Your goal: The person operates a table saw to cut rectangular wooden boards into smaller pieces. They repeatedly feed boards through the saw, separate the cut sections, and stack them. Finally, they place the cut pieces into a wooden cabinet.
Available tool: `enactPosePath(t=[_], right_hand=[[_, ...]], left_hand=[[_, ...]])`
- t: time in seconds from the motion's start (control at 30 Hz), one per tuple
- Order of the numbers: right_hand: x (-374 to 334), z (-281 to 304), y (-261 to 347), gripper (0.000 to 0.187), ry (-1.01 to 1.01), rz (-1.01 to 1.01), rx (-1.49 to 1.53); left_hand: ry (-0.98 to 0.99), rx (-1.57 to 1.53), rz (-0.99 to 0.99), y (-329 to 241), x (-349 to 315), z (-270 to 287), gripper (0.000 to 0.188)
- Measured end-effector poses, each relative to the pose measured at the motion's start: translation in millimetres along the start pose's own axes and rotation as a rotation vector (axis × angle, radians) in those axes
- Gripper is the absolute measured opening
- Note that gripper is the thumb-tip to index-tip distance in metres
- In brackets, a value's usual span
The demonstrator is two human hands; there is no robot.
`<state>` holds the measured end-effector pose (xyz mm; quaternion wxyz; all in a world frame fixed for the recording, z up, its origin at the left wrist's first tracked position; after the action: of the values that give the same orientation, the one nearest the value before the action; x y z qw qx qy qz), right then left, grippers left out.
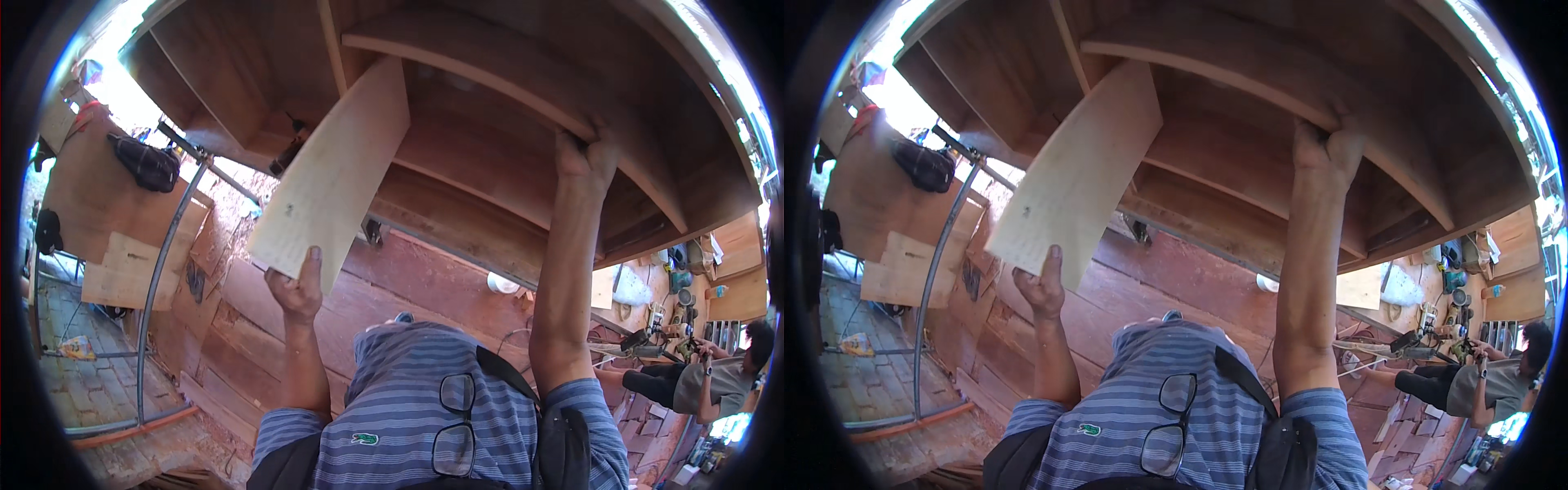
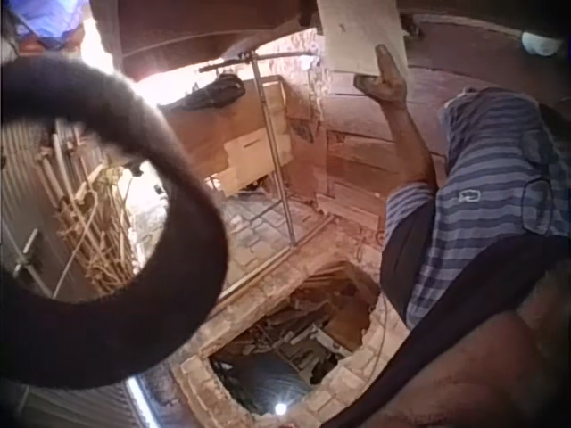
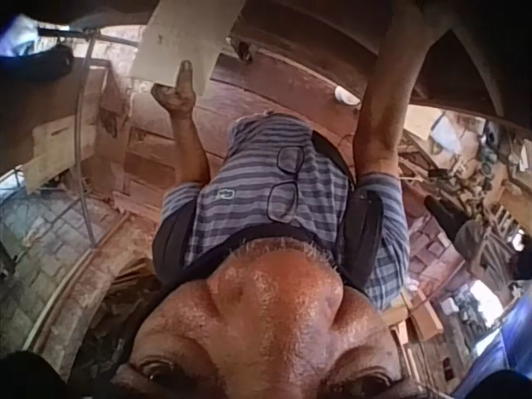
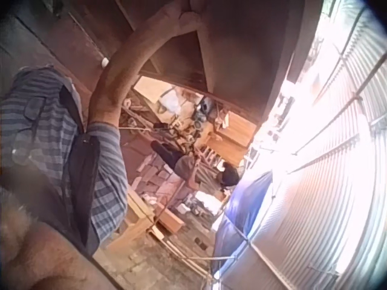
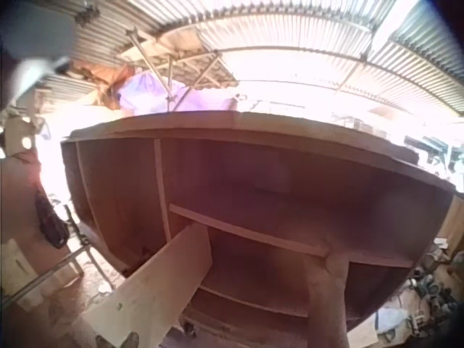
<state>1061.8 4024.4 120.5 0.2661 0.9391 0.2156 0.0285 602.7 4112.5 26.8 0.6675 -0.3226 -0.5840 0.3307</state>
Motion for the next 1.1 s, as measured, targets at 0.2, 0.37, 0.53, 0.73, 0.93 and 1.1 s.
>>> enactPosePath(t=[0.2,0.37,0.53,0.73,0.93,1.1], right_hand=[[0.8,10.9,-6.2,0.038,0.011,-0.019,0.047],[5.8,26.5,-10.3,0.039,0.013,-0.004,0.033],[8.9,39.3,-17.1,0.039,-0.022,-0.014,0.045],[18.1,55.8,-24.9,0.040,0.042,-0.011,0.109],[7.8,68.5,-39.9,0.033,0.011,-0.016,0.074],[20.7,105.1,-48.0,0.035,0.037,-0.115,0.145]], left_hand=[[0.040,0.009,-0.116,33.2,34.0,-55.4,0.013],[-0.014,0.034,-0.230,60.9,53.4,-82.6,0.015],[-0.001,0.007,-0.171,75.0,75.8,-110.5,0.018],[-0.031,0.265,-0.298,87.4,88.7,-146.5,0.024],[-0.085,0.047,-0.220,101.8,94.1,-141.1,0.023],[-0.067,-0.018,-0.166,106.9,99.7,-136.5,0.023]])
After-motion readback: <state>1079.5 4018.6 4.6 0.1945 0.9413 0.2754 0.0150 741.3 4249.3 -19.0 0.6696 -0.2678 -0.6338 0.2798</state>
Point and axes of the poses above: each hand's wrist, its own x-axis towards the middle knuckle, its own z-axis out of the back of the hand, y = z × x, the point moved 8 cm from there along x, towards the middle knuckle, and after that the axes turned 5 degrees about -x, right-handed, at the moved point
